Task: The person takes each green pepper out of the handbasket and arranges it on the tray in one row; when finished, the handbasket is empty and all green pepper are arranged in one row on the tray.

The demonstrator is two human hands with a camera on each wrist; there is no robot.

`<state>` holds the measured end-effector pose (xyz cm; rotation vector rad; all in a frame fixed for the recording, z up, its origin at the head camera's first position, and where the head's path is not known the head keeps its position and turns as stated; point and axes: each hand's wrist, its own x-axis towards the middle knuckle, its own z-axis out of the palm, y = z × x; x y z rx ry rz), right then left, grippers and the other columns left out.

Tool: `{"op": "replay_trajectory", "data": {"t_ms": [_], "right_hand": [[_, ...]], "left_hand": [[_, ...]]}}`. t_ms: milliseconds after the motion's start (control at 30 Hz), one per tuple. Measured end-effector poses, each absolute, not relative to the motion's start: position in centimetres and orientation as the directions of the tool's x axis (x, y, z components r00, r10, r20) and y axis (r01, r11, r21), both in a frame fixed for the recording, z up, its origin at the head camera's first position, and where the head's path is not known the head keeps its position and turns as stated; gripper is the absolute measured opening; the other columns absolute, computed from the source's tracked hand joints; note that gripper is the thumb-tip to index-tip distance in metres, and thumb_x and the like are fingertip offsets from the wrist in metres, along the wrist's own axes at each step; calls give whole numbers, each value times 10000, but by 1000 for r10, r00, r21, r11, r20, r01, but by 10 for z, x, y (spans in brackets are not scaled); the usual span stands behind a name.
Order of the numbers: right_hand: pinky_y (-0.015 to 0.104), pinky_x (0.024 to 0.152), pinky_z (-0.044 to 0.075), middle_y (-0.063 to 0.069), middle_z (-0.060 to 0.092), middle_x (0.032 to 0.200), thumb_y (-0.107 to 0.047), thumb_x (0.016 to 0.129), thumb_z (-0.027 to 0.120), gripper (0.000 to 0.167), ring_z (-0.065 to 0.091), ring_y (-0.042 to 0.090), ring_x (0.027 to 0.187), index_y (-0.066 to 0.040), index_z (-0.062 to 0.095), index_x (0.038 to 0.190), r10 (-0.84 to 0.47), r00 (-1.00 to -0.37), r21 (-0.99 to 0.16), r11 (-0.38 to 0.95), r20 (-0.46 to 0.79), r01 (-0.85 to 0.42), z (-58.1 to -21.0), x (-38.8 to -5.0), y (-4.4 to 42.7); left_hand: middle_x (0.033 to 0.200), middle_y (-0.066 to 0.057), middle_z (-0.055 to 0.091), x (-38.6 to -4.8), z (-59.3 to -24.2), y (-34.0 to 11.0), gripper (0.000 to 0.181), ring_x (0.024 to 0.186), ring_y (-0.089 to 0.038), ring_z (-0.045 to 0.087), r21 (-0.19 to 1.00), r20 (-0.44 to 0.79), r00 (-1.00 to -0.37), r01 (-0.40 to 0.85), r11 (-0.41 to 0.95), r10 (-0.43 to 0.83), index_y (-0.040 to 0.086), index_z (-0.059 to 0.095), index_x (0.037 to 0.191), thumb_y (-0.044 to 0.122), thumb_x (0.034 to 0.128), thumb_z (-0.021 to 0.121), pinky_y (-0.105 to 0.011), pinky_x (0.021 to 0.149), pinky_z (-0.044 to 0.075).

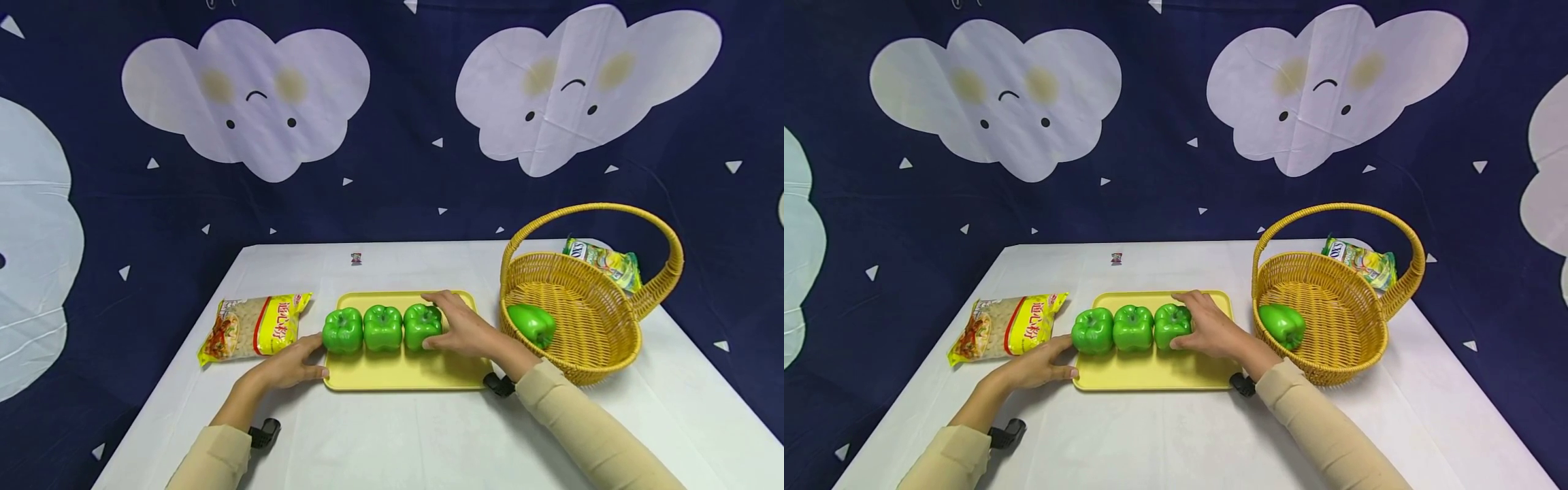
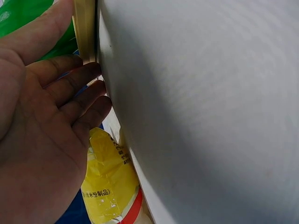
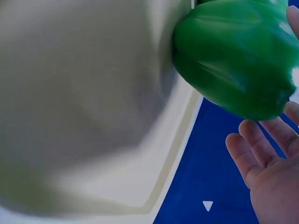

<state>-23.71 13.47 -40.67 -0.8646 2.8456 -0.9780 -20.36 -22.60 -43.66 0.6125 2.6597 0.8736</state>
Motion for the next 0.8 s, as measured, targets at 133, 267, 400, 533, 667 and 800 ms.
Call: {"op": "replay_trajectory", "data": {"t_ms": [133,267,400,533,667,800], "right_hand": [[499,1041,421,72,459,1376,-345,730,799,843,432,275,1266,-153,370,1431,-506,-843,-570,644,184,-511,-401,-236,141],[500,1023,430,105,459,1365,-342,734,799,839,440,276,1240,-139,371,1427,-514,-830,-573,621,218,-535,-393,-235,149],[501,1015,433,98,452,1370,-353,742,793,831,441,281,1229,-133,374,1425,-512,-821,-567,609,254,-555,-384,-234,157],[528,1018,420,108,444,1376,-335,758,784,814,430,299,1240,-115,374,1426,-504,-820,-569,603,272,-559,-375,-233,168],[547,1017,410,134,447,1374,-327,760,782,808,426,330,1238,-103,379,1423,-485,-831,-585,603,272,-543,-365,-230,180],[531,1003,408,141,459,1355,-291,753,793,797,435,334,1213,-92,392,1412,-465,-837,-588,603,290,-539,-357,-228,191]], "left_hand": [[1492,-259,326,-204,-437,-227,762,1394,-437,278,615,-124,-871,308,726,475,-26,321,1443,271,848,693,-583,1154,220],[1494,-255,324,-204,-437,-227,763,1396,-435,276,619,-123,-869,310,721,479,-23,321,1444,273,848,693,-582,1155,219],[1493,-255,326,-203,-437,-227,759,1395,-436,277,621,-119,-868,314,718,483,-22,323,1444,277,850,690,-582,1154,221],[1493,-254,327,-203,-437,-226,756,1394,-437,278,623,-118,-867,315,716,484,-18,326,1443,277,849,690,-584,1154,221],[1493,-257,325,-203,-437,-226,759,1393,-440,277,622,-118,-868,314,717,482,-19,324,1444,277,849,690,-586,1153,220],[1492,-258,325,-203,-436,-226,762,1392,-441,278,618,-119,-869,313,721,479,-19,322,1445,278,848,691,-586,1153,221]]}}
